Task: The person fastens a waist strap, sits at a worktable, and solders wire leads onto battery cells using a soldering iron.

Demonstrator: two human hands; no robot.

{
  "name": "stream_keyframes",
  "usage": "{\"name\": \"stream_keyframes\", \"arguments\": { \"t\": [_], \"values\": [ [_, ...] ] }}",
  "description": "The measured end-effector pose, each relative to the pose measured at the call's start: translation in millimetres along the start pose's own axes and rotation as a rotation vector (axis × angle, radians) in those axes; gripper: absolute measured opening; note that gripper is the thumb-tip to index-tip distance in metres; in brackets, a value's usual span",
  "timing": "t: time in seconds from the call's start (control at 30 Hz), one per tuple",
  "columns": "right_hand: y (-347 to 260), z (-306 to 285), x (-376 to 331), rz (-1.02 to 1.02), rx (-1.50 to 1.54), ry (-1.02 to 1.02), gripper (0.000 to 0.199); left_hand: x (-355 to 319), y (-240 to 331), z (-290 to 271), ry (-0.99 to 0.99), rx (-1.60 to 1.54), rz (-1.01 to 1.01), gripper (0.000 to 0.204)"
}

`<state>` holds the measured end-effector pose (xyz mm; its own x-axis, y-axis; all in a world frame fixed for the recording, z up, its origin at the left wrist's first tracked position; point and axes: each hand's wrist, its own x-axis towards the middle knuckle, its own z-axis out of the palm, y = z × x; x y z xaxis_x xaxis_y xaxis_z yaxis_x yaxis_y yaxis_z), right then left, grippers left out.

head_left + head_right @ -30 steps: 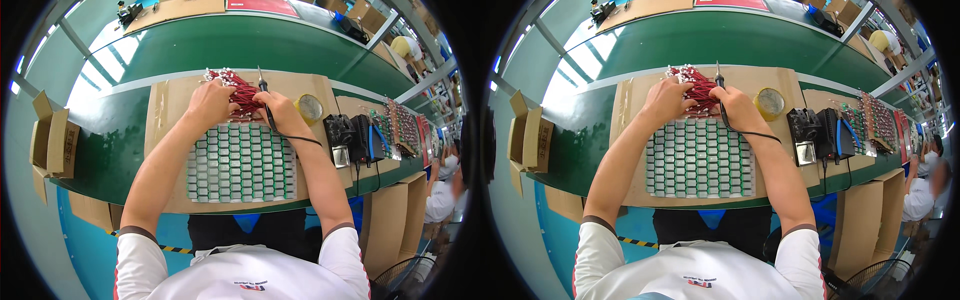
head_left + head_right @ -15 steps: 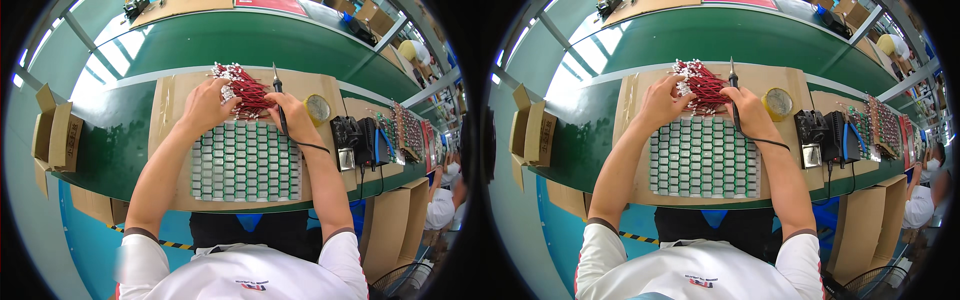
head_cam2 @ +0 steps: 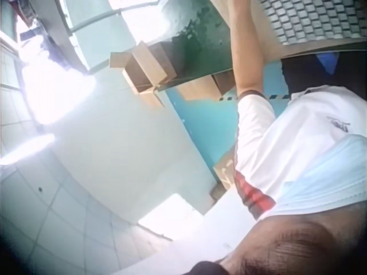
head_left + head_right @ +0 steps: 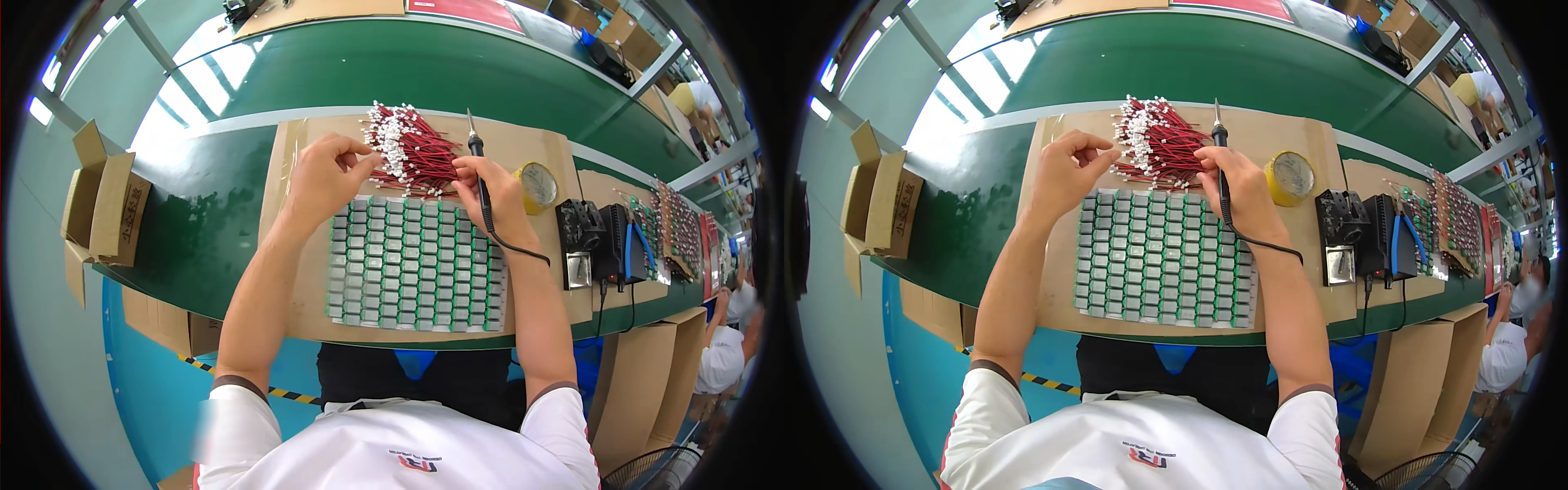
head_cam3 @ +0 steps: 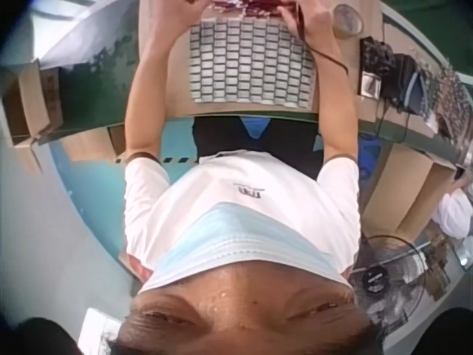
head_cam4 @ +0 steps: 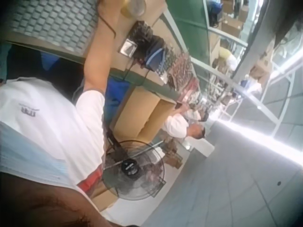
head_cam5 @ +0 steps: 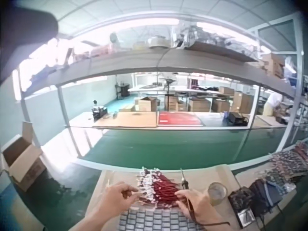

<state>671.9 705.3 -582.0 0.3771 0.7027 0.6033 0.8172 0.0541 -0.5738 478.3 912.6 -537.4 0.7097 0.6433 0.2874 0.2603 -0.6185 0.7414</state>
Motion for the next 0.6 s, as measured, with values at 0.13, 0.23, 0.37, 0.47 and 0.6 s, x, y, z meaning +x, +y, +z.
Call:
{"name": "stream_keyframes", "arguments": {
  "t": [0.13, 0.23, 0.37, 0.47, 0.6],
  "values": [
    [-20, 8, 3, 0.262, 0.163, 0.032, 0.033, -5, 5, 8, -0.075, -0.082, 0.012, 0.024],
    [-23, 14, 8, 0.341, 0.156, 0.043, 0.028, -5, 2, 12, -0.075, -0.085, 0.062, 0.022],
    [-18, 8, 10, 0.492, 0.249, 0.003, 0.024, -4, -2, 5, -0.076, -0.109, 0.053, 0.022],
    [0, -10, 19, -0.164, -0.127, 0.071, 0.023, -8, -14, -4, -0.097, -0.104, -0.031, 0.023],
    [9, -11, 36, -0.328, -0.228, -0.155, 0.028, -15, -34, -3, 0.010, -0.128, 0.021, 0.017]
  ]
}}
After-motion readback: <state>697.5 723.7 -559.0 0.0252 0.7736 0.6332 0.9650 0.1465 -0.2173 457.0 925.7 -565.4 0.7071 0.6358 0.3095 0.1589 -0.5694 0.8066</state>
